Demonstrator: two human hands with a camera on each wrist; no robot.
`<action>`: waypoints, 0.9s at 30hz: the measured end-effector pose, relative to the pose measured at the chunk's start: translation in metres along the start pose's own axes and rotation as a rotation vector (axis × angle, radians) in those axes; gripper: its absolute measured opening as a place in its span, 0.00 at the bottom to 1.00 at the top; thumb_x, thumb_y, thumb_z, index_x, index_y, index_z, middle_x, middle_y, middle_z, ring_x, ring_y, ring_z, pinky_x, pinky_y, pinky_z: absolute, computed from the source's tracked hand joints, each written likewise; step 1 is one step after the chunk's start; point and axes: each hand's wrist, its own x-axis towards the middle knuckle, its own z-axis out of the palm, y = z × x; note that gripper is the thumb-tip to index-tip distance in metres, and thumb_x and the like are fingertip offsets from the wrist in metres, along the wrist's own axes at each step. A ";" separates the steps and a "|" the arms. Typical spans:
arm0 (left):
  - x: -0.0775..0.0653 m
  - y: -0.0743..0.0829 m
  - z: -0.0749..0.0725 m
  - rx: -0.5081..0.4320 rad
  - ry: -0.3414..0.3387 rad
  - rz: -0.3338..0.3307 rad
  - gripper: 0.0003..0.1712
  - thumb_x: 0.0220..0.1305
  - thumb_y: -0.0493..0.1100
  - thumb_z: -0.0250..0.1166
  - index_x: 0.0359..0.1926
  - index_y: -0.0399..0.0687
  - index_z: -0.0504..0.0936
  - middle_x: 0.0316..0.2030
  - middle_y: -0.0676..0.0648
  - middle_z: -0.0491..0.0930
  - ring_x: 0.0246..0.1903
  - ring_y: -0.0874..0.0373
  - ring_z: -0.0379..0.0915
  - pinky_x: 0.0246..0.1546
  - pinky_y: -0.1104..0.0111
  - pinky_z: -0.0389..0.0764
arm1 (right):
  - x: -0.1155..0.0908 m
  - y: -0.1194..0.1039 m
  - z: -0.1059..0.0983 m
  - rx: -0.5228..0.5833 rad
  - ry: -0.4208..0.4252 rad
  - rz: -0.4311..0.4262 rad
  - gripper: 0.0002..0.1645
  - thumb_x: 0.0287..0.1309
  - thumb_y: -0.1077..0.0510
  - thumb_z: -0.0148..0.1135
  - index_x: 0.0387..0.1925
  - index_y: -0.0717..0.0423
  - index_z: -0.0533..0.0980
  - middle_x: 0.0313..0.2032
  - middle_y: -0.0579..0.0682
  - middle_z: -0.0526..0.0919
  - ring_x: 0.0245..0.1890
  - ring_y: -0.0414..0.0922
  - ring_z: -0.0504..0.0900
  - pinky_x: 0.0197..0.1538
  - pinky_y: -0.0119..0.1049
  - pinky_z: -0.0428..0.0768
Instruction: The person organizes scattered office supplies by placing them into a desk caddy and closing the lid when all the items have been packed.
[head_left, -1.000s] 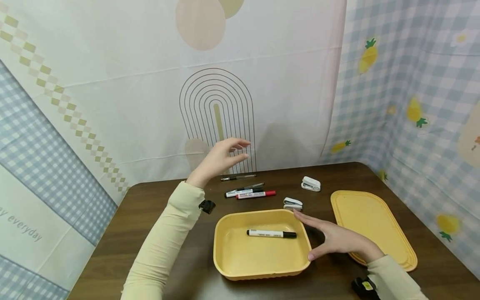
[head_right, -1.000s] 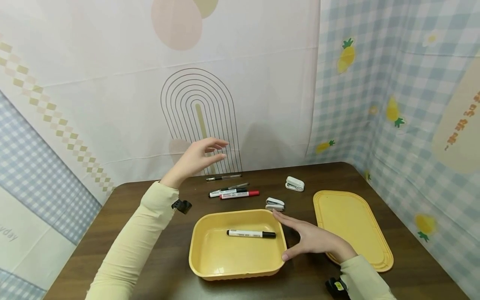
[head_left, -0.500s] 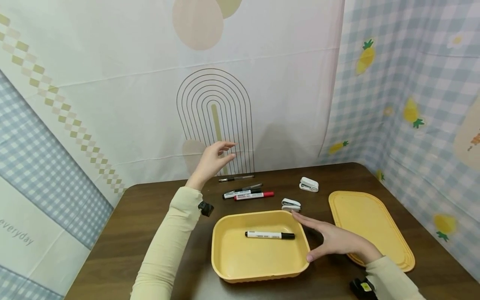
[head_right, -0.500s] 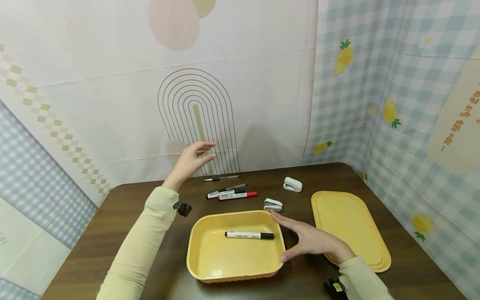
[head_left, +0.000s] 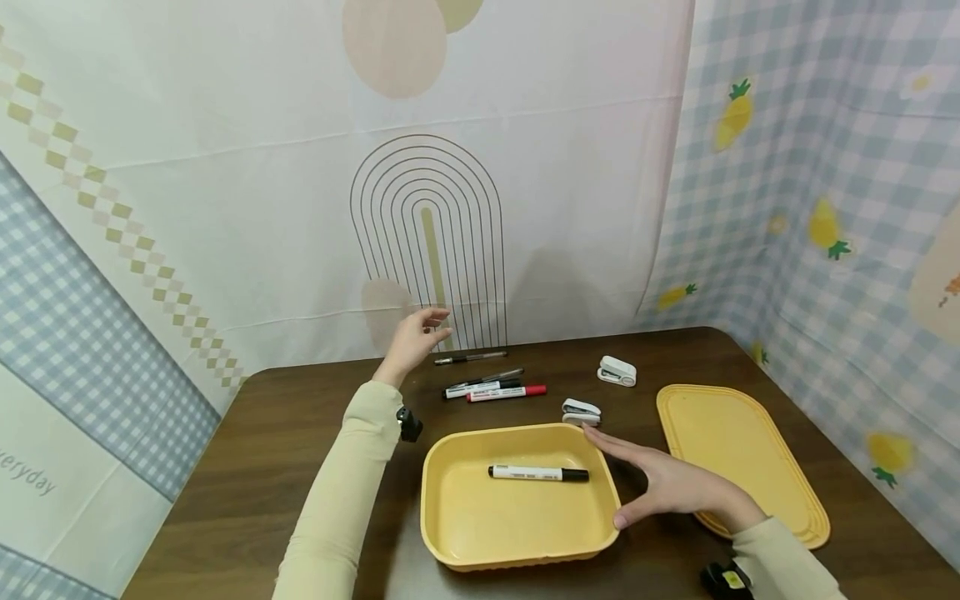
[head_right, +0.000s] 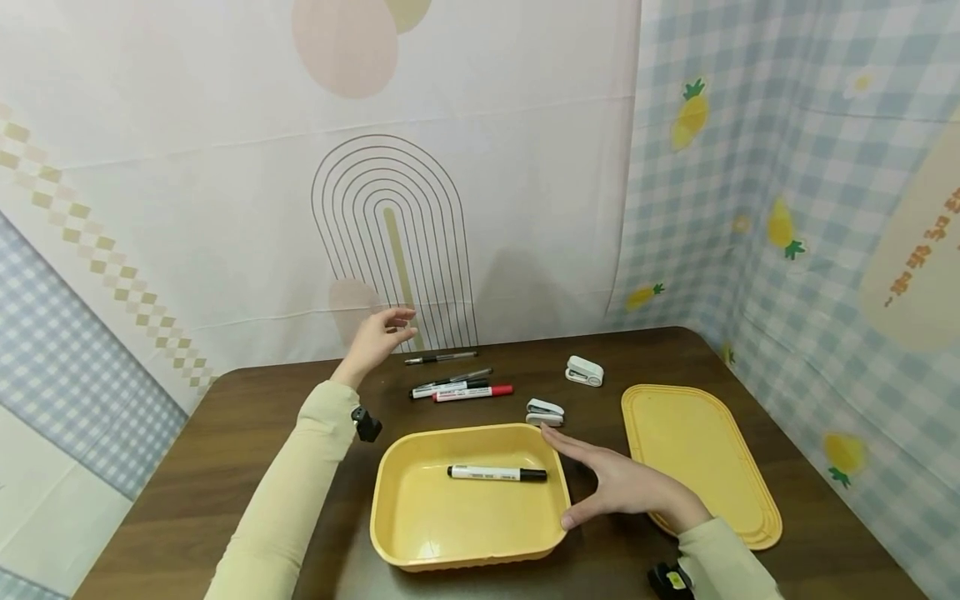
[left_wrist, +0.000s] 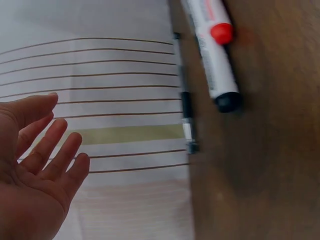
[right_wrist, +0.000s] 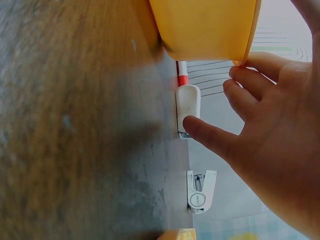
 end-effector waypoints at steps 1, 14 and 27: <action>0.000 -0.003 0.002 -0.002 -0.002 -0.010 0.24 0.70 0.40 0.65 0.64 0.37 0.77 0.60 0.38 0.78 0.59 0.42 0.72 0.60 0.50 0.73 | 0.000 0.000 0.000 -0.003 0.002 0.001 0.65 0.52 0.48 0.78 0.81 0.42 0.46 0.79 0.45 0.47 0.76 0.53 0.50 0.70 0.47 0.62; -0.003 -0.030 0.029 0.022 -0.062 -0.102 0.23 0.70 0.37 0.64 0.63 0.35 0.77 0.60 0.36 0.78 0.60 0.41 0.72 0.57 0.51 0.76 | 0.000 0.000 0.000 0.008 0.001 -0.004 0.65 0.53 0.49 0.78 0.81 0.43 0.46 0.79 0.49 0.47 0.76 0.53 0.49 0.70 0.45 0.62; -0.012 -0.049 0.038 0.101 -0.119 -0.164 0.22 0.70 0.35 0.63 0.63 0.35 0.77 0.60 0.35 0.77 0.61 0.39 0.71 0.61 0.48 0.72 | -0.002 -0.001 0.002 0.008 0.011 -0.003 0.65 0.52 0.48 0.78 0.81 0.42 0.47 0.79 0.45 0.47 0.76 0.52 0.49 0.71 0.42 0.61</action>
